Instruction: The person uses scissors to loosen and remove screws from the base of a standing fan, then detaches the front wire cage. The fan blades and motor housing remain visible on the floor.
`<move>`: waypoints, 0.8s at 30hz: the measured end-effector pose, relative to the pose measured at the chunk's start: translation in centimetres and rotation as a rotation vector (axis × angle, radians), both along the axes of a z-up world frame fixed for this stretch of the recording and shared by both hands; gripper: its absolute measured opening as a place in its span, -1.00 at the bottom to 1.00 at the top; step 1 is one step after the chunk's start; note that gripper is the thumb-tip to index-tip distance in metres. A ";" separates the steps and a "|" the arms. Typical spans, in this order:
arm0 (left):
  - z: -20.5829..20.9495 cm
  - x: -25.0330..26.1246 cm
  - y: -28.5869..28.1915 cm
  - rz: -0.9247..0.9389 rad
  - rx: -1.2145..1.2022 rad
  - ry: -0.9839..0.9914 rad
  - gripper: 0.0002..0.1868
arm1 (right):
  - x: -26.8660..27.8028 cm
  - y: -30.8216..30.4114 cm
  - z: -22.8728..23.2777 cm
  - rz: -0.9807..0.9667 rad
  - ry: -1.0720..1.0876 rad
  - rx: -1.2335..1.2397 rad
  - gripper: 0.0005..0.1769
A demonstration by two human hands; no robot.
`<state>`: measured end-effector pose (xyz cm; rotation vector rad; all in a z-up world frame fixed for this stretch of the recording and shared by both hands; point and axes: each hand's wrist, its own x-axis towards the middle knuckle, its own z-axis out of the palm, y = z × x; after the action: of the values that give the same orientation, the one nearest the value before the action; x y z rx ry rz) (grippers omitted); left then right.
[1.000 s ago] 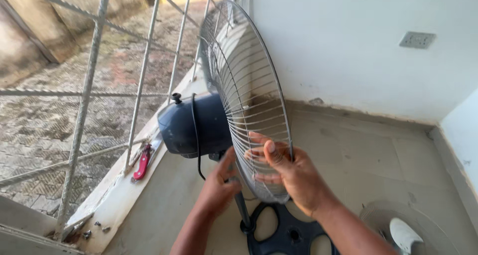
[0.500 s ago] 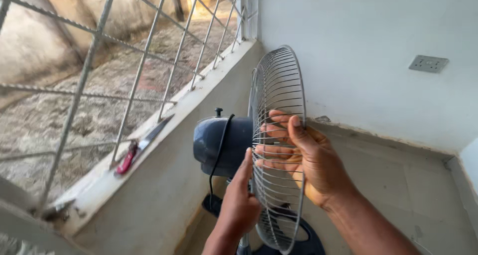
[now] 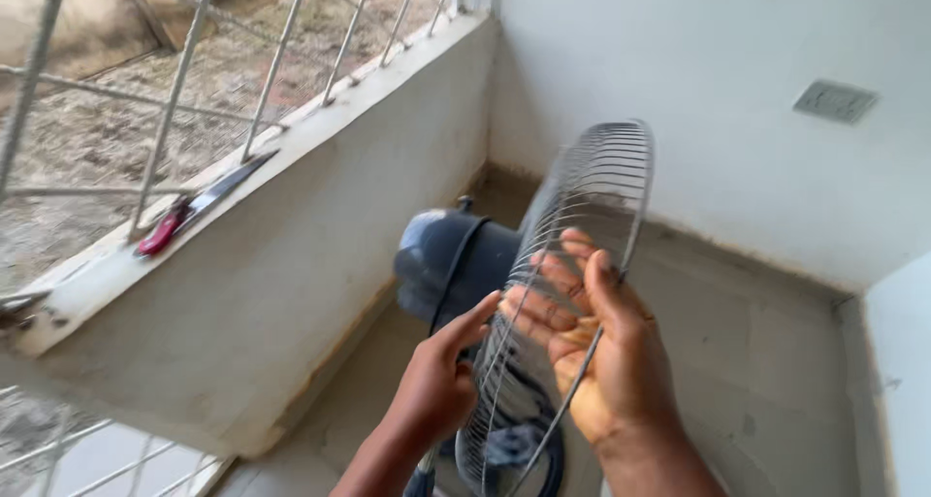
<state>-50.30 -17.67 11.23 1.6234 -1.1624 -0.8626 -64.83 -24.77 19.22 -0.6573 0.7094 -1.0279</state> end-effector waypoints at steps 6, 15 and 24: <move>0.8 1.3 3.4 -0.247 0.139 -0.087 0.07 | -0.8 0.1 -2.8 -0.081 0.009 0.227 -0.46; -6.8 2.8 10.9 -0.352 0.466 0.135 0.25 | 0.7 0.9 -9.9 -0.034 -0.015 0.430 -0.40; -20.2 -2.2 17.9 0.237 0.523 -0.290 -0.02 | 3.7 8.9 -14.0 0.058 0.147 0.600 -0.43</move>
<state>-52.51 0.22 -8.92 2.3255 -0.9496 -0.8371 -61.12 -15.86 5.23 -0.2284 1.0629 -0.6637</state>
